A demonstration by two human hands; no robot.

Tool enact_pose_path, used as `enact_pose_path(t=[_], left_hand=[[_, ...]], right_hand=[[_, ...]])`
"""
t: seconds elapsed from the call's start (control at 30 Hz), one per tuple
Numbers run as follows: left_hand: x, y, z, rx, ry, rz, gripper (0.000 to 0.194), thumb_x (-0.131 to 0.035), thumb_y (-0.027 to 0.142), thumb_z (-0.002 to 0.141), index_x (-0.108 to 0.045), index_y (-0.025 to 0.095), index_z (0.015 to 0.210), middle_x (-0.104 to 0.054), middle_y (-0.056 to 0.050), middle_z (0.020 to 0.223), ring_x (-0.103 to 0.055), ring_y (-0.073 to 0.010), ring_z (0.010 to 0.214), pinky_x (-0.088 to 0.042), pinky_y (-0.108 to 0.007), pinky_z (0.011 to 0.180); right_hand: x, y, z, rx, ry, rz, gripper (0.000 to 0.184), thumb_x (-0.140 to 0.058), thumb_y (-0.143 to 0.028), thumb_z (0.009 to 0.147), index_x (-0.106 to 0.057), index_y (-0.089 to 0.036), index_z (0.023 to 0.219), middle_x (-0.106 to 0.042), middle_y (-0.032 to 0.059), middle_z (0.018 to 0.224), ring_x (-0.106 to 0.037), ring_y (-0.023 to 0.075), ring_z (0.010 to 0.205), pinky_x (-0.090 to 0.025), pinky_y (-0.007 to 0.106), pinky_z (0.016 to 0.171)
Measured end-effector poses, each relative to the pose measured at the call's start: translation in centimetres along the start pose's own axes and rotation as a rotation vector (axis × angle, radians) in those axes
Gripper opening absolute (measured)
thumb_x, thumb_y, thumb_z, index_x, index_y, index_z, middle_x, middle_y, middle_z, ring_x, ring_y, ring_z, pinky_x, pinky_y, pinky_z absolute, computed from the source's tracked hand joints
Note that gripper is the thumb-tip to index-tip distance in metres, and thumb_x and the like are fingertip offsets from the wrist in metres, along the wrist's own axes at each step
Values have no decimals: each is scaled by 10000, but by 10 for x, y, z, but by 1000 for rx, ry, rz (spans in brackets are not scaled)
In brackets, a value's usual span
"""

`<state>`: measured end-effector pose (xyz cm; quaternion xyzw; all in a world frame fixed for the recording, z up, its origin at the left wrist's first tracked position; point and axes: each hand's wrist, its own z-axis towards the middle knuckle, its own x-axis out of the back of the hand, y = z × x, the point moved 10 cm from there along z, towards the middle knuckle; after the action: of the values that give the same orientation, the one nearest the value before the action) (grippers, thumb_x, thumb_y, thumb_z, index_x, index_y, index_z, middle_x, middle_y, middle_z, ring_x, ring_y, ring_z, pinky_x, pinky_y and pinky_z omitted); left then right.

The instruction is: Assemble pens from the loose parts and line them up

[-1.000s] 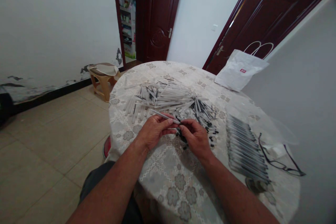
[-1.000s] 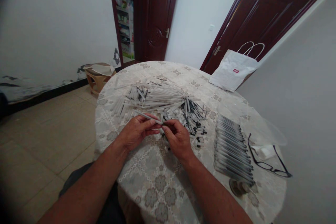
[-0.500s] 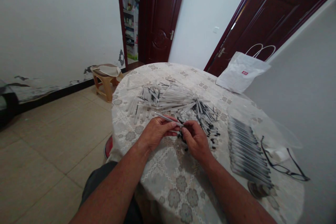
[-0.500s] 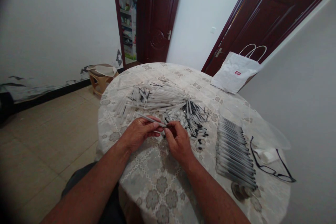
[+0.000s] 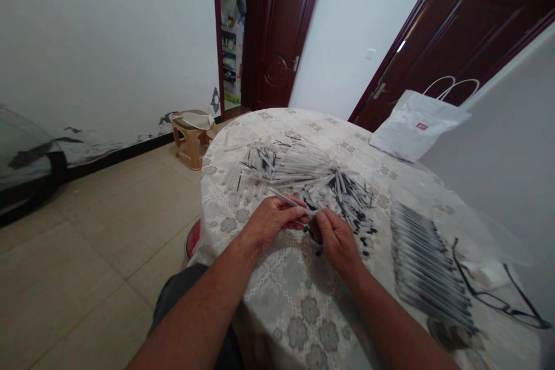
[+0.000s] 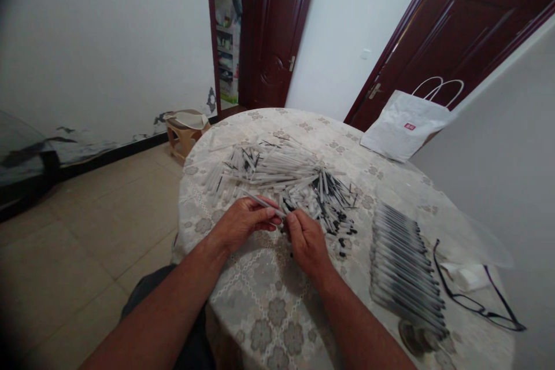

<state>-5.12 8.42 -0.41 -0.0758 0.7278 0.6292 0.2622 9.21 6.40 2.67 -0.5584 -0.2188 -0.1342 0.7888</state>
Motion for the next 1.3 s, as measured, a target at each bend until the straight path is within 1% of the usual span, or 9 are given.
enact_pose_path(t=[0.07, 0.23, 0.3, 0.4, 0.6, 1.0, 1.13, 1.2, 1.3], left_hand=[[0, 0, 0, -3, -2, 9, 307, -856, 318, 749, -757, 126, 968, -772, -101, 852, -745, -208, 792, -596, -321, 739], [2, 1, 0, -20, 11, 8, 297, -847, 319, 761, -762, 128, 973, -773, -102, 848, -744, -213, 808, -597, -323, 743], [1, 1, 0, -15, 5, 7, 298, -852, 315, 753, -762, 130, 968, -773, -101, 849, -744, -211, 805, -596, -322, 743], [0, 1, 0, -11, 5, 18, 301, -859, 316, 742, -762, 127, 956, -769, -101, 837, -742, -209, 788, -595, -319, 733], [2, 4, 0, -30, 28, 21, 309, -858, 316, 737, -769, 124, 963, -772, -106, 852, -740, -210, 781, -599, -323, 730], [1, 6, 0, -29, 30, 70, 276, -839, 347, 759, -761, 135, 918, -760, -88, 800, -729, -208, 753, -589, -330, 728], [-5, 12, -1, -90, -13, 250, 249, -791, 367, 802, -782, 154, 932, -747, -66, 771, -689, -183, 697, -548, -292, 683], [-9, 15, -2, -137, -36, 392, 235, -754, 377, 834, -788, 167, 934, -740, -58, 763, -659, -173, 662, -513, -273, 637], [-14, 21, -4, -275, -37, 651, 196, -717, 341, 860, -783, 203, 982, -751, -57, 845, -660, -192, 730, -500, -292, 687]], right_hand=[[0, 0, -1, 9, 0, 37, 419, -375, -457, 1066, -568, -221, 779, -549, -10, 654, -518, 154, 605, -393, 283, 594], [9, -2, -1, 34, 81, 15, 221, -569, -436, 991, -589, -232, 1074, -615, -15, 772, -561, 162, 661, -421, 278, 621], [6, -2, 0, 33, 59, -29, 205, -540, -428, 1005, -606, -234, 992, -595, -19, 732, -543, 159, 641, -410, 277, 612], [1, -1, 1, 9, 9, -35, 359, -426, -434, 1050, -568, -232, 789, -555, -18, 657, -514, 154, 602, -390, 282, 591], [8, -6, 0, 40, 56, -25, 193, -539, -400, 993, -599, -237, 1077, -629, -12, 774, -570, 168, 678, -426, 283, 645], [-2, -7, 0, -4, -30, 27, 326, -437, -425, 1046, -575, -236, 819, -578, -19, 678, -530, 153, 615, -400, 271, 588], [2, -19, 1, 84, -17, -79, 192, -543, -395, 1003, -639, -239, 1059, -690, 19, 862, -622, 179, 746, -463, 290, 699], [8, -25, 4, 121, -20, -159, 183, -566, -373, 987, -660, -239, 1068, -715, 33, 902, -645, 189, 783, -470, 296, 727], [39, -23, 9, 80, 90, -235, 198, -549, -379, 991, -676, -228, 1012, -724, 37, 859, -645, 188, 747, -465, 294, 699]])
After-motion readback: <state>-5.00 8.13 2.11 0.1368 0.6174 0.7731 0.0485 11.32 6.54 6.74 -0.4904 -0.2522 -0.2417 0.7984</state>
